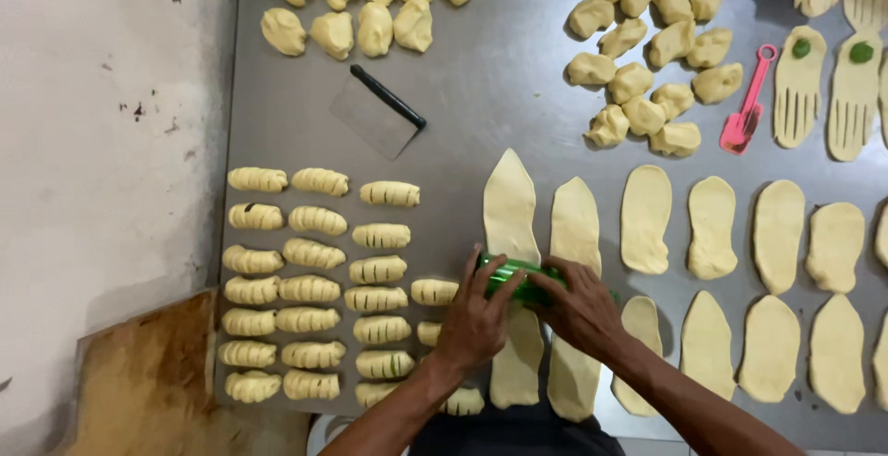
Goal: The person prepares bread dough by rolling it out into flat shapes with a bottle, using a tool to make cuts on some pieces, and applying a green filling from a piping bag.
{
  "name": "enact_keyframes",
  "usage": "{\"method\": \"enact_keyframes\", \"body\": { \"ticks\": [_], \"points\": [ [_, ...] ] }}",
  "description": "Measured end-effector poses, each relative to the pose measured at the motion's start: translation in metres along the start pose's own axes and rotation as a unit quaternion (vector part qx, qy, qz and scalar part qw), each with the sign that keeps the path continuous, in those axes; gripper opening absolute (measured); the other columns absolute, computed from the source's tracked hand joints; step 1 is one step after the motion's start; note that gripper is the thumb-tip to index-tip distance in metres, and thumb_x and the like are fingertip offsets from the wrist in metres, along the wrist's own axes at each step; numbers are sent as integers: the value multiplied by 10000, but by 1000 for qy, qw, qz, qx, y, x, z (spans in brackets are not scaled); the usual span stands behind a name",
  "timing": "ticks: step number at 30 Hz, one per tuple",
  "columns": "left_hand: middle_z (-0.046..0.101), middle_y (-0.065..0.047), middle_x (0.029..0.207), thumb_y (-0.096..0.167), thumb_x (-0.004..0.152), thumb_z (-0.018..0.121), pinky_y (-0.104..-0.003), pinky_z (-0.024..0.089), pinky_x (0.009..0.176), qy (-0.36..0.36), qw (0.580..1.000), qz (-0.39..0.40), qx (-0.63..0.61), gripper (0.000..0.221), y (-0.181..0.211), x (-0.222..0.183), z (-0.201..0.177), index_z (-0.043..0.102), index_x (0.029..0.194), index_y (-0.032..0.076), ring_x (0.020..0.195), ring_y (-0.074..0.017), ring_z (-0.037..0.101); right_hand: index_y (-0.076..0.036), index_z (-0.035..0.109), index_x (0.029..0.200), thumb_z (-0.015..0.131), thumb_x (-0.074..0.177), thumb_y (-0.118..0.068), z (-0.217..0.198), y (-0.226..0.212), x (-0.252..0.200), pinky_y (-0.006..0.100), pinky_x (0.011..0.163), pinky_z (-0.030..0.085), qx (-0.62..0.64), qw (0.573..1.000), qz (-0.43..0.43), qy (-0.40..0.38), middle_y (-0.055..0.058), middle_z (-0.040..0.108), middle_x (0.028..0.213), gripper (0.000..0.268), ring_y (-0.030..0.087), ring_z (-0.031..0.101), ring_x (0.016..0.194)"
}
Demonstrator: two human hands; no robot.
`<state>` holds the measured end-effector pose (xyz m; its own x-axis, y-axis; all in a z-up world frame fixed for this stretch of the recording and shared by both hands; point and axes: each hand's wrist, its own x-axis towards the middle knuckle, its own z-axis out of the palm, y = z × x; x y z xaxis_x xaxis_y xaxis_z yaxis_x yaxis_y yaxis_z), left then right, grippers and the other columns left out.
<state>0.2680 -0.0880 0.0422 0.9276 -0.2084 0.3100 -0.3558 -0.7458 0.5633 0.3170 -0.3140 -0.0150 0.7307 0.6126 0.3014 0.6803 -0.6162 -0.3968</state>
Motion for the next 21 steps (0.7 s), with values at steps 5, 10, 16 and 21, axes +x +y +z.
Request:
{"method": "enact_keyframes", "body": {
  "ticks": [5,10,16,21],
  "points": [
    [507,-226,1454,206,933,703,-591,348,1222,21,997,2,68,622,-46,74,22,535,1524,108,1442,-533,411,-299,531,1534,754,862,-299,-5,35,81,475,998,446,-86,996,-5,11,100,621,1340,709,301,654,1140],
    [708,-126,1019,489,697,880,-523,562,832,-87,995,-6,48,729,-123,162,31,671,1311,155,979,-378,691,-248,731,1235,410,1137,-430,8,102,185,539,1051,455,-85,987,94,-99,13,724,1169,382,307,672,1179],
    [747,-186,964,614,733,865,-515,565,832,52,977,-167,-124,725,-91,140,-20,721,1177,60,910,-415,727,-78,651,1344,747,1006,-145,8,188,362,524,761,564,12,995,-4,99,151,657,1106,358,385,702,956],
    [765,-101,1004,718,708,815,-449,560,744,29,933,-346,-92,732,-39,59,-41,748,1215,194,924,-300,725,-77,493,1516,697,971,-154,51,226,464,649,857,495,-59,998,14,-16,215,436,1483,586,471,427,1269]
  ]
}}
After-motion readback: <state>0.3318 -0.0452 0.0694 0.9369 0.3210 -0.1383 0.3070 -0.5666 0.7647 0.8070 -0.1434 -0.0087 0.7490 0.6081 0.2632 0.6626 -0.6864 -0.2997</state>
